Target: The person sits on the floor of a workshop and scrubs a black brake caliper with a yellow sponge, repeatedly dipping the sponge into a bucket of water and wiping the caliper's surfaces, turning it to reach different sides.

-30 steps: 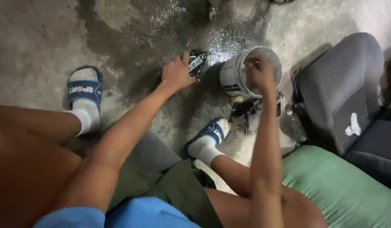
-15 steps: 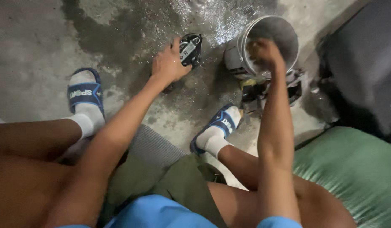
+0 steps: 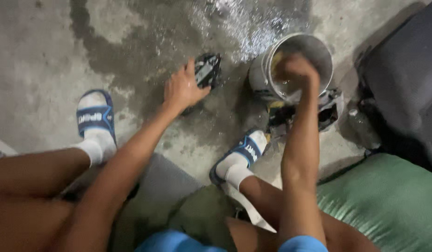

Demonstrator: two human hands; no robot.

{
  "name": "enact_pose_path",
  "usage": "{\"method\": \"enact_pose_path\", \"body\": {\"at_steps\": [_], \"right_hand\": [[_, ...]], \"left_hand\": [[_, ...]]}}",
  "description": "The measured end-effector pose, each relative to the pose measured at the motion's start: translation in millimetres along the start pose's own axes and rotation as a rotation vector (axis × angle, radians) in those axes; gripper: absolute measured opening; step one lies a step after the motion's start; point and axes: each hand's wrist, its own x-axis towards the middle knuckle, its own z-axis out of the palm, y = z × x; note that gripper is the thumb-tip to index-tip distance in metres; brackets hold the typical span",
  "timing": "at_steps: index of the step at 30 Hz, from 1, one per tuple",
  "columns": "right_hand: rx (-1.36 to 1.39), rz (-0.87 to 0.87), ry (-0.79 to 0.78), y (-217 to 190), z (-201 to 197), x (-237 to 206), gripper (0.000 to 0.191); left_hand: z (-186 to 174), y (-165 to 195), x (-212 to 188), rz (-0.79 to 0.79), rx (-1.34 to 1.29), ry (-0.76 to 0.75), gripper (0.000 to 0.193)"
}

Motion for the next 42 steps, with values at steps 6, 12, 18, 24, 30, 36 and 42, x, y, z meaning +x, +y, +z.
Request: {"method": "enact_pose_path", "body": {"at_steps": [6,12,18,24,30,36,42], "right_hand": [[-0.064,-0.283,0.111,-121.6,51.4,-64.3,0.02],[0.081,-0.785,0.32,-157.6,136.7,-33.4,0.031],[0.288,-0.555,0.469,-88.3,58.3,-40.1,0.024],[0.315,-0.359,0.576,15.0,-3.2,-32.8,0.023],[-0.047,-0.279,0.373,80.6,-30.3,15.4,0.021],[0.314,0.252,0.099,114.1,-31.8,29.7,0.024],[0.241,-0.106,0.141,71.3,-37.8,14.3,0.029]], "left_hand": [[-12.8,-4.0,14.0,-0.051,0.002,-0.058,0.1],[-12.3,-39.4,46.1,0.089,-0.003,-0.012,0.109],[-14.0,-86.9,80.1,0.024,-0.121,-0.047,0.116],[-16.9,-101.7,94.6,-0.02,-0.163,0.019,0.107],[2.3,-115.4,98.2,-0.118,-0.14,0.106,0.096],[22.7,-127.5,88.4,-0.043,-0.233,0.282,0.089],[22.7,-153.6,81.2,-0.179,-0.584,0.339,0.051]]}}
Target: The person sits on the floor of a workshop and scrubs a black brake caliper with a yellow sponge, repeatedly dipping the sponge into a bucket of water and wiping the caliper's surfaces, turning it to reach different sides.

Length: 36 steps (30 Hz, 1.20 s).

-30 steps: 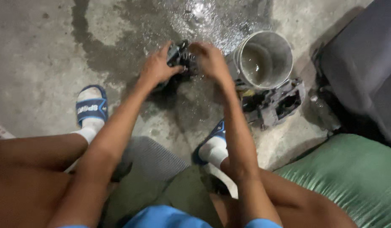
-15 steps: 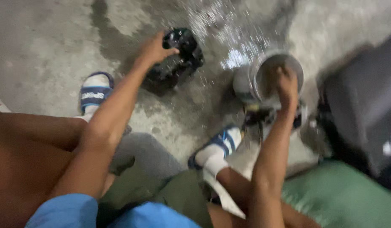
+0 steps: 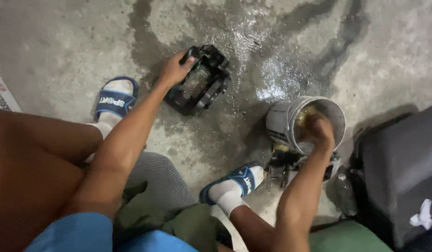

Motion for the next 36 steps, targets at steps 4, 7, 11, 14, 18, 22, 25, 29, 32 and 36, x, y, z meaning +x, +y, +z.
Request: {"method": "enact_pose_path", "body": {"at_steps": [4,7,11,14,18,22,25,29,32,36], "right_hand": [[0.632,0.0,0.096,-90.2,13.3,-37.5,0.017],[0.335,-0.109,-0.007,-166.0,55.1,-61.5,0.016],[-0.08,-0.184,-0.2,-236.8,157.6,-65.1,0.016],[-0.004,-0.242,-0.322,-239.5,236.0,-70.0,0.03],[-0.077,-0.486,-0.182,-210.6,274.0,-56.9,0.023],[0.089,-0.467,0.03,-168.3,288.2,-37.5,0.026],[0.209,-0.348,0.098,-139.5,310.2,-29.2,0.028],[0.466,-0.093,-0.02,-118.9,330.7,-23.9,0.026],[0.354,-0.169,0.084,-117.0,330.1,-21.6,0.032],[-0.01,-0.478,0.375,-123.0,328.0,-19.9,0.033]], "left_hand": [[-4.5,-8.8,-7.1,0.038,-0.038,0.043,0.042],[3.8,1.2,-11.1,0.208,0.18,0.138,0.036],[33.1,39.1,-15.2,0.538,0.05,0.21,0.025],[52.1,55.6,-17.8,0.404,-0.06,-0.149,0.019],[49.3,52.2,-25.0,0.122,-0.146,-0.377,0.02],[20.4,46.2,-35.3,-0.542,-0.621,-0.621,0.041],[4.9,45.5,-39.0,-0.545,-0.805,-0.765,0.021],[4.0,31.3,-54.2,0.055,-0.402,-0.373,0.026],[5.5,9.8,-80.5,0.286,-0.062,-0.068,0.031],[7.1,-5.0,-104.6,0.48,0.195,-0.109,0.018]]}}
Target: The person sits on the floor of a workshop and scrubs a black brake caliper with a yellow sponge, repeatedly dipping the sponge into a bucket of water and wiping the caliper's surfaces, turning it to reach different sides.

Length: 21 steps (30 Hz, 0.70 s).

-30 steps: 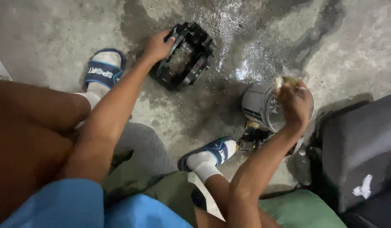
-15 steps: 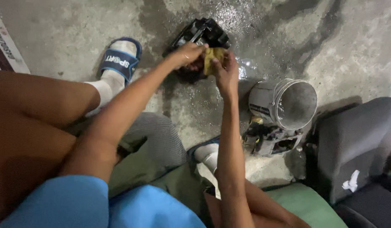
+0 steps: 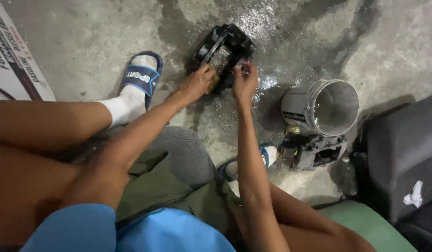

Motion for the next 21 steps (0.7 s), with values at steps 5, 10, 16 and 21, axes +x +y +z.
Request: {"method": "enact_pose_path", "body": {"at_steps": [5,10,16,21], "right_hand": [[-0.102,-0.019,0.09,-4.2,16.7,6.4,0.044],[-0.129,-0.029,0.168,-1.1,32.0,21.7,0.051],[-0.18,0.041,0.271,-1.7,56.0,19.7,0.062],[-0.194,0.159,0.279,-6.6,70.7,3.5,0.06]], "left_hand": [[-4.4,0.9,-8.7,0.085,0.581,-0.057,0.02],[-22.9,-3.7,-44.2,0.362,0.928,-0.011,0.061],[-29.7,2.9,-39.4,0.397,0.962,-0.406,0.034],[-32.1,7.4,-27.2,0.295,0.829,-0.272,0.039]]}}
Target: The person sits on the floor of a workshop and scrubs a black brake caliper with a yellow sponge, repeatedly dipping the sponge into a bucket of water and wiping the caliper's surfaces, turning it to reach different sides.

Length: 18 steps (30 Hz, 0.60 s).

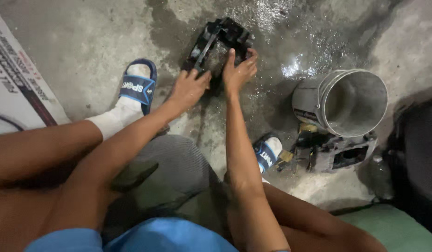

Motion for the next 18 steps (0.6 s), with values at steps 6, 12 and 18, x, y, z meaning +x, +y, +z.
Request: {"method": "enact_pose_path", "body": {"at_steps": [6,12,18], "right_hand": [[-0.075,0.003,0.061,-7.1,-6.7,-9.6,0.077],[-0.118,-0.033,0.013,-0.1,-9.3,-8.5,0.083],[-0.146,-0.035,-0.018,16.3,-8.0,-4.2,0.079]], "left_hand": [[4.9,-8.6,-33.4,0.059,0.056,-0.031,0.045],[39.2,24.6,-36.6,-0.087,-0.054,-0.316,0.046],[50.8,50.5,-20.1,-0.209,-0.112,-0.224,0.071]]}}
